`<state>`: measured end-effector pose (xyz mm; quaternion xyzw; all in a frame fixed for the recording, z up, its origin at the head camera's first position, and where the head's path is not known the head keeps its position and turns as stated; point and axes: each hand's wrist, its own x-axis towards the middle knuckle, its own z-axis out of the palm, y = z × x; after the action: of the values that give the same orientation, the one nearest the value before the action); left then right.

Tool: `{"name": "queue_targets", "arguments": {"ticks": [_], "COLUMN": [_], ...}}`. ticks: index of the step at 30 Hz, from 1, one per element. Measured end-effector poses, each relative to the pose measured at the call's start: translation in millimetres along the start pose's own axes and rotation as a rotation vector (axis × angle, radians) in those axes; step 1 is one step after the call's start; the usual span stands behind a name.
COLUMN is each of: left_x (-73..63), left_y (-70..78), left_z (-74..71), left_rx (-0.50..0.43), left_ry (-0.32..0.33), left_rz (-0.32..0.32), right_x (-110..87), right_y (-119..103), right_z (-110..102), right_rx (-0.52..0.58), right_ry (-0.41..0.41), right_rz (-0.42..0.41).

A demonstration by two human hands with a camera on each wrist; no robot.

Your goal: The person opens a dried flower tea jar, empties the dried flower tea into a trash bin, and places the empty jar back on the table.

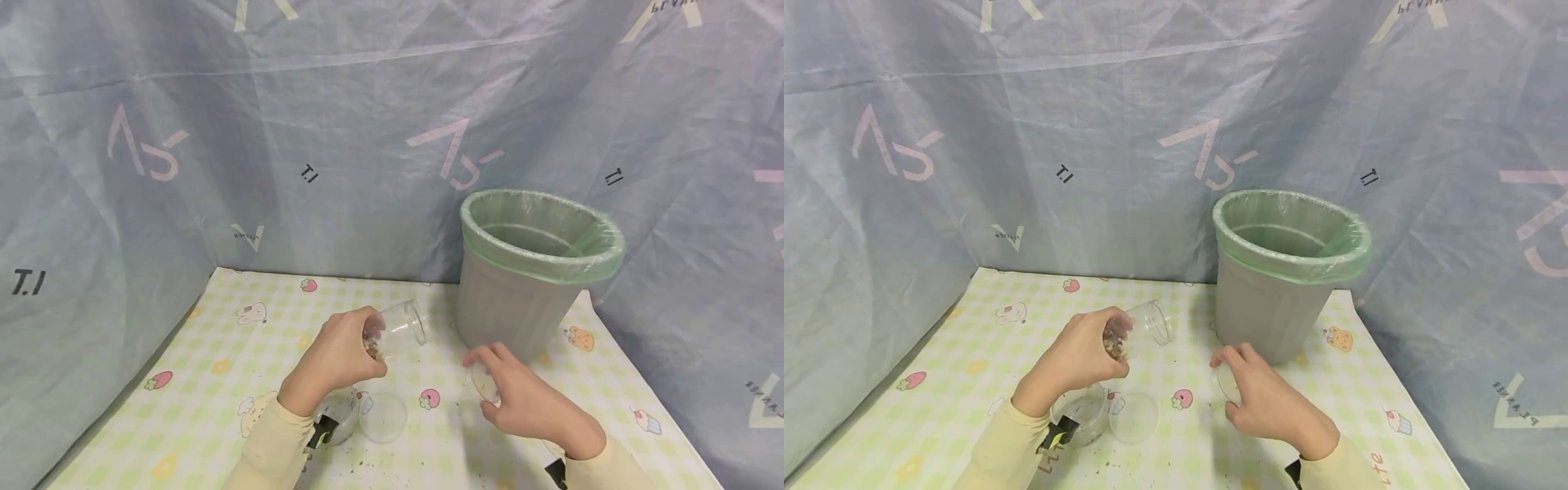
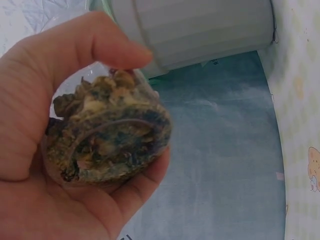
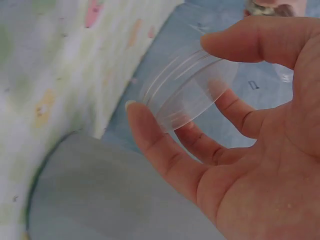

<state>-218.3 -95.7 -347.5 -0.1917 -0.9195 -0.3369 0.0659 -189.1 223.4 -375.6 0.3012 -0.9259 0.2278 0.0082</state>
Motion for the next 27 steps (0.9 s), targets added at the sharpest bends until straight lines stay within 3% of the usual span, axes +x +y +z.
{"name": "queue_targets", "arguments": {"ticks": [14,27], "left_x": [-1.7,-1.5], "left_y": [2.2,1.8], "left_z": [-6.6,-8.4], "left_rx": [-0.019,-0.006], "left_ry": [0.012,0.003], "left_rz": [-0.025,-0.027], "right_x": [-24.5,-38.1], "right_y": [27,39], "right_z": [28,45], "right_rx": [-0.017,-0.027], "right_ry": [-0.068,-0.149], "right_rz": [0.080,0.218]}}
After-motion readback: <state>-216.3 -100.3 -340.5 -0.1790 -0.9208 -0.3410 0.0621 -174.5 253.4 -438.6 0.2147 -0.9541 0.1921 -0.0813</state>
